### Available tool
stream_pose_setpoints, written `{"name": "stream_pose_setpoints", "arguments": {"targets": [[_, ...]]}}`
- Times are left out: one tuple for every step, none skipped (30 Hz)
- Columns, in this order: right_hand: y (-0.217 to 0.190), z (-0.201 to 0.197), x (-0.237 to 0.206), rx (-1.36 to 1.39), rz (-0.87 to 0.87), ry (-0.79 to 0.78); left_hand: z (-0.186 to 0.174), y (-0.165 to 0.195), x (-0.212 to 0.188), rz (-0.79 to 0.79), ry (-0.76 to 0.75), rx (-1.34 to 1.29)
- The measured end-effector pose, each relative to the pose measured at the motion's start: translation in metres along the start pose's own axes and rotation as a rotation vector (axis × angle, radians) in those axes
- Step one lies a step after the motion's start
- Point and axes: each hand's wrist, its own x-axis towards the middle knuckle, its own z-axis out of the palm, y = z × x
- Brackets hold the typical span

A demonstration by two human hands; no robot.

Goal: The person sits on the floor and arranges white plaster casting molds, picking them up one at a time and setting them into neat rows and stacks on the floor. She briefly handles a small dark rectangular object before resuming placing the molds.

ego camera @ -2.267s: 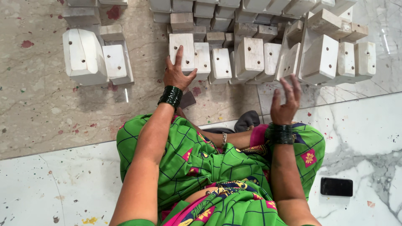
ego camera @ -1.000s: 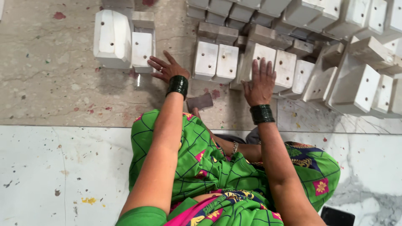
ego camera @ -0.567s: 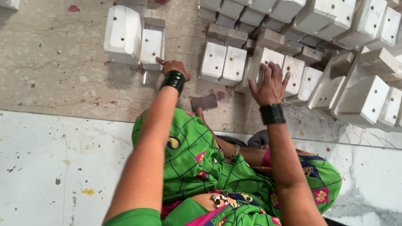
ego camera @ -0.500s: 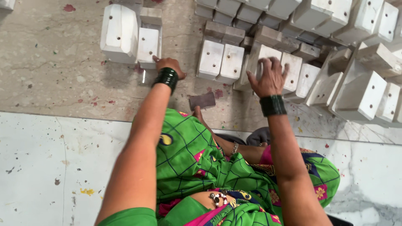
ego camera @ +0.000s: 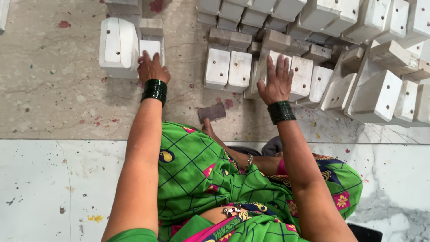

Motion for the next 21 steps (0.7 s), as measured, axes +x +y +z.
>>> {"name": "stream_pose_setpoints", "arguments": {"targets": [[-0.003,0.0,-0.002,-0.003,0.015,-0.029,0.0,-0.003,0.001,-0.041,-0.002,0.022],[-0.005,0.0,-0.003,-0.006,0.033,-0.057,-0.001,-0.004,0.003,-0.078,-0.004,0.044],[-0.008,0.001,-0.003,-0.035,0.042,-0.057,-0.002,-0.005,0.004,-0.115,-0.006,0.064],[-0.01,0.001,-0.002,-0.064,0.052,-0.057,-0.003,-0.005,0.006,-0.155,-0.076,0.043],[-0.01,0.0,-0.001,-0.093,0.062,-0.059,-0.004,-0.005,0.006,-0.194,-0.148,0.023],[-0.008,-0.001,0.001,-0.089,0.049,-0.069,-0.006,-0.005,0.007,-0.232,-0.217,0.005],[-0.003,-0.004,0.003,-0.086,0.037,-0.078,-0.007,-0.005,0.006,-0.242,-0.233,0.0],[0.001,-0.006,0.005,-0.084,0.023,-0.091,-0.009,-0.004,0.006,-0.255,-0.252,-0.004],[0.006,-0.009,0.006,-0.048,0.01,-0.1,-0.01,-0.004,0.004,-0.269,-0.272,-0.006],[0.011,-0.011,0.006,-0.01,-0.002,-0.11,-0.011,-0.004,0.003,-0.264,-0.267,-0.011],[0.012,-0.011,0.006,0.028,-0.018,-0.118,-0.012,-0.004,0.002,-0.262,-0.261,-0.017],[0.013,-0.01,0.006,-0.012,-0.033,-0.087,-0.013,-0.004,0.003,-0.261,-0.251,-0.026],[0.01,-0.007,0.004,-0.052,-0.048,-0.057,-0.013,-0.004,0.003,-0.263,-0.242,-0.038],[0.005,-0.002,0.002,-0.092,-0.063,-0.028,-0.014,-0.004,0.003,-0.266,-0.234,-0.05],[0.004,0.0,0.0,-0.079,-0.046,-0.016,-0.014,-0.003,0.004,-0.269,-0.223,-0.065],[0.002,0.002,-0.002,-0.067,-0.032,-0.002,-0.014,-0.003,0.007,-0.297,-0.227,-0.087],[0.0,0.003,-0.002,-0.056,-0.017,0.011,-0.014,-0.003,0.01,-0.324,-0.232,-0.107],[0.0,0.004,-0.003,-0.057,-0.024,0.025,-0.014,-0.002,0.011,-0.351,-0.241,-0.125],[-0.001,0.004,-0.004,-0.058,-0.03,0.041,-0.014,-0.003,0.013,-0.363,-0.226,-0.147],[-0.001,0.003,-0.004,-0.06,-0.035,0.061,-0.015,-0.004,0.014,-0.372,-0.208,-0.17],[0.0,0.003,-0.003,-0.056,-0.031,0.062,-0.015,-0.003,0.016,-0.378,-0.188,-0.194]]}}
